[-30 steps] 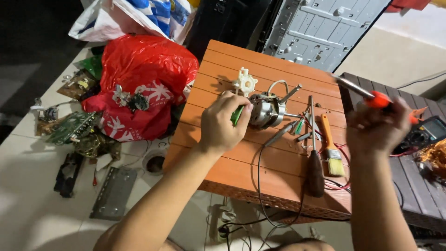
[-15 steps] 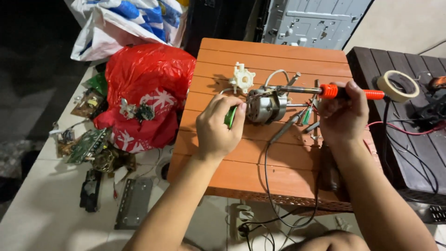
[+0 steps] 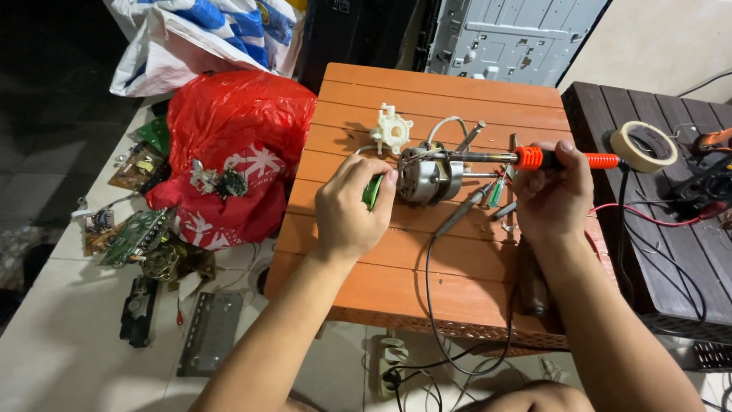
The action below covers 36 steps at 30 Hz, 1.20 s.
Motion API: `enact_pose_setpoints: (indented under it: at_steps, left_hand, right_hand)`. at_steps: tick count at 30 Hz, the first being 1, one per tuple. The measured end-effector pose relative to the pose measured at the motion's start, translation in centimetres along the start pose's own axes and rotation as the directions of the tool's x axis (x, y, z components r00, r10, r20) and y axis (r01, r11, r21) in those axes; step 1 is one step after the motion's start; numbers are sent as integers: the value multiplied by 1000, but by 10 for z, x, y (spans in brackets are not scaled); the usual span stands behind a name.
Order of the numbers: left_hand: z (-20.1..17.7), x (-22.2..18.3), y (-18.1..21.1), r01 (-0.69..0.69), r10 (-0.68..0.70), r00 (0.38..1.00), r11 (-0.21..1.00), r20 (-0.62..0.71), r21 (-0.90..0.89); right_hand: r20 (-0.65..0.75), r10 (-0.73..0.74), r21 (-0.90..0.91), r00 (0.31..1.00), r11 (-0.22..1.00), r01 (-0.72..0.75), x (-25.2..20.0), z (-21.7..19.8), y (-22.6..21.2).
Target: Repairing an electric motor by wrapping wires with electrical tape and soldering the connections.
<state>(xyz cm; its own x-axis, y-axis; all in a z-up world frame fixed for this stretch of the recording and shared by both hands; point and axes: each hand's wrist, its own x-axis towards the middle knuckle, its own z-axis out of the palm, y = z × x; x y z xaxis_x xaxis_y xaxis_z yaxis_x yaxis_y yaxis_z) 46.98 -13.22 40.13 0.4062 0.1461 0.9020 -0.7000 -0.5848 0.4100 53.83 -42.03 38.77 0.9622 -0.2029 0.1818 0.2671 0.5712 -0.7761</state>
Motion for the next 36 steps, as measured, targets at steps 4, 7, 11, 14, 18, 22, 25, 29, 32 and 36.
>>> enact_pose_setpoints:
  at_steps: [4, 7, 11, 14, 18, 22, 25, 29, 32, 36]
  left_hand:
    - [-1, 1, 1, 5, -5, 1000, 1000, 6, -9]
    - [-1, 2, 1, 3, -3, 1000, 1000, 9, -4]
    - [0, 0, -1, 15, -15, 1000, 1000, 20, 4]
    - [-1, 1, 1, 14, -14, 1000, 1000, 20, 7]
    - [-9, 6, 15, 31, -31, 997, 1000, 68, -4]
    - [-12, 10, 20, 40, -38, 995, 999, 93, -21]
    - [-13, 9, 20, 42, -40, 994, 999, 98, -11]
    - [-12, 9, 19, 39, -38, 995, 999, 91, -12]
    - [-11, 9, 18, 46, -45, 994, 999, 99, -15]
    - [-11, 9, 18, 46, -45, 994, 999, 100, -9]
  right_hand:
    - [-14, 1, 10, 1000, 1000, -1, 2, -2, 1]
    - [-1, 1, 15, 1000, 1000, -1, 1, -1, 1]
    - [-11, 14, 4, 1000, 1000, -14, -5, 8, -4]
    - [-33, 30, 2, 999, 1000, -30, -6, 9, -7]
    - [-19, 69, 71, 997, 995, -68, -20, 23, -17]
    - [-36, 98, 139, 995, 986, -92, -22, 30, -20]
    - [-29, 81, 107, 996, 991, -77, -25, 34, -21]
    - [-57, 113, 107, 992, 989, -106, -24, 33, -21]
    - [-36, 84, 115, 996, 990, -80, -24, 32, -22]
    - [-24, 102, 108, 994, 989, -99, -28, 36, -24]
